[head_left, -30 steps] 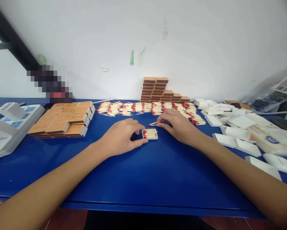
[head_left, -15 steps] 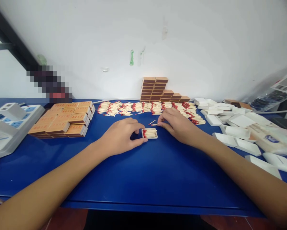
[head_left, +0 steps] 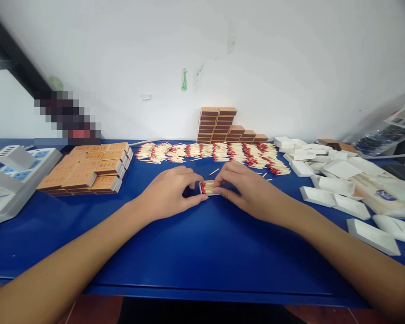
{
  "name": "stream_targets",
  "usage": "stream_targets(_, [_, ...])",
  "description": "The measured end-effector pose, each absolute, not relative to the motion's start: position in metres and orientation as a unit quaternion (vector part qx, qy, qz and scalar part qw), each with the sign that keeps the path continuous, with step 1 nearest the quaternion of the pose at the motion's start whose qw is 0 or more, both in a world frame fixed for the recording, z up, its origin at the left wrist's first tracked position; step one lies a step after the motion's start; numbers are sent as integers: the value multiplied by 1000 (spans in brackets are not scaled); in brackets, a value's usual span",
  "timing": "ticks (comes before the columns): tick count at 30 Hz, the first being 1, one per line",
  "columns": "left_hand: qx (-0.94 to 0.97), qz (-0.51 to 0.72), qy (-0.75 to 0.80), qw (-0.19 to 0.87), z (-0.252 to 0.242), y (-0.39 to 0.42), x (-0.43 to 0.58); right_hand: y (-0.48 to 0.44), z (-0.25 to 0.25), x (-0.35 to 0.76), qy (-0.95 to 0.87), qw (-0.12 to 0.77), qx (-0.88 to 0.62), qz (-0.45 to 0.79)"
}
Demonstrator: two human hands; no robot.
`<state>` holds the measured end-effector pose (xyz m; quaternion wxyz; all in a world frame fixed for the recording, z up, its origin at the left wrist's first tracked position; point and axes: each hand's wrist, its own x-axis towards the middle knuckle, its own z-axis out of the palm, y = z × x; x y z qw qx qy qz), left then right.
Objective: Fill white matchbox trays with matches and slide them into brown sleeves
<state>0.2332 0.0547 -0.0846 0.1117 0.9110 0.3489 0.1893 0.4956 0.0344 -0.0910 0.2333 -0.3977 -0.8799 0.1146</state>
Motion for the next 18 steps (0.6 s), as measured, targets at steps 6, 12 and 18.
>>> stream_targets(6, [912, 189, 346, 117, -84, 55, 233, 32, -90, 496, -873, 235, -404, 138])
stream_targets(12, [913, 184, 345, 119, -83, 54, 232, 35, -93, 495, -867, 265, -405, 118])
stream_targets(18, [917, 183, 334, 119, -83, 53, 234, 39, -96, 495, -866, 263, -414, 97])
